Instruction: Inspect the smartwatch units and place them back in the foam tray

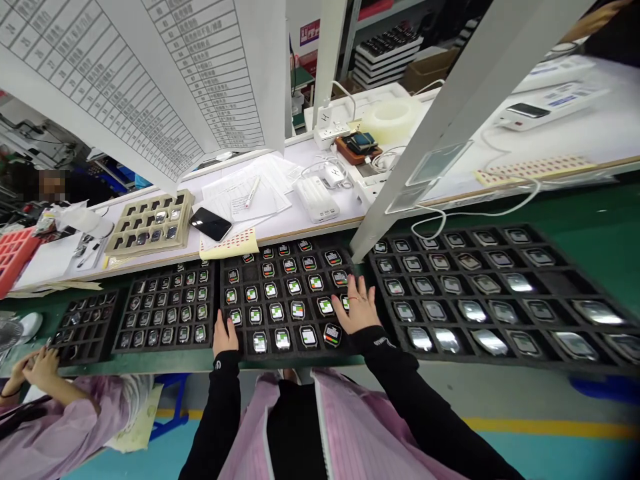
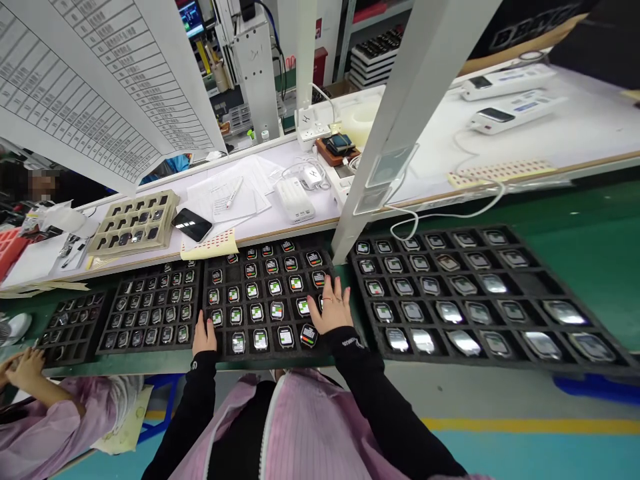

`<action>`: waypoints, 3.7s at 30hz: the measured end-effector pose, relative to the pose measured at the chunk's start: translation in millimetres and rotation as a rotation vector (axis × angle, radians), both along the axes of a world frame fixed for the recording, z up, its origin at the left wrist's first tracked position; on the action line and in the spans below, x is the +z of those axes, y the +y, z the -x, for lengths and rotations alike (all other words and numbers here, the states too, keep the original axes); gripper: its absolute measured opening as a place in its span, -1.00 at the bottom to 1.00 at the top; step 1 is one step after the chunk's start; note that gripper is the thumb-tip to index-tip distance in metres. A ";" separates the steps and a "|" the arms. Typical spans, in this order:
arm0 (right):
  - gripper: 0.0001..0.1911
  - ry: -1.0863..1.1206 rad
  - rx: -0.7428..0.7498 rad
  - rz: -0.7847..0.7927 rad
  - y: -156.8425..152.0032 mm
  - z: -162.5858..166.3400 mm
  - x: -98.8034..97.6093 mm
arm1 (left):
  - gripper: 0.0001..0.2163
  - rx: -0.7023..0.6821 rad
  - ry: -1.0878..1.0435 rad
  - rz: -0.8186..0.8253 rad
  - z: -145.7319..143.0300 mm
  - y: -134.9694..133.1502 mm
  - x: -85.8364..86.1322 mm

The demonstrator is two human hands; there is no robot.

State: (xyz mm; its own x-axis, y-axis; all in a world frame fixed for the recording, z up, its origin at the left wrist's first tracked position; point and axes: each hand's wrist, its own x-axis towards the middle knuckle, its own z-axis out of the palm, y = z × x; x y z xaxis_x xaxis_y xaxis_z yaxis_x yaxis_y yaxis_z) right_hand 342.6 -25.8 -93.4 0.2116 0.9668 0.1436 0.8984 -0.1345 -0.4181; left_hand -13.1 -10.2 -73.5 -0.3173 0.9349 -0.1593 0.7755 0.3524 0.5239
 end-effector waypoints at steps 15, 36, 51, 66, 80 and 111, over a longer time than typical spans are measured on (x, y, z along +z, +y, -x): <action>-0.27 -0.018 0.156 -0.086 -44.6 -4.1 3.3 | -0.41 0.003 0.019 0.014 0.1 -0.3 0.1; -0.23 -0.057 0.088 -0.058 -32.3 -19.4 -4.5 | -0.43 0.005 0.049 -0.013 0.2 3.1 -2.1; -0.34 -0.054 0.137 -0.040 4.3 -23.5 -10.0 | -0.43 0.021 0.027 -0.023 0.9 3.8 -2.2; -0.32 -0.010 0.125 0.003 60.6 -40.6 -4.4 | -0.52 0.156 0.012 -0.012 -1.3 5.5 -3.6; -0.36 -0.004 0.377 -0.028 71.1 -11.6 -1.7 | -0.60 0.243 0.008 0.015 12.1 7.1 -18.0; -0.36 0.941 0.422 0.215 -115.0 59.4 75.9 | -0.54 0.200 0.019 -0.022 2.4 7.6 -18.9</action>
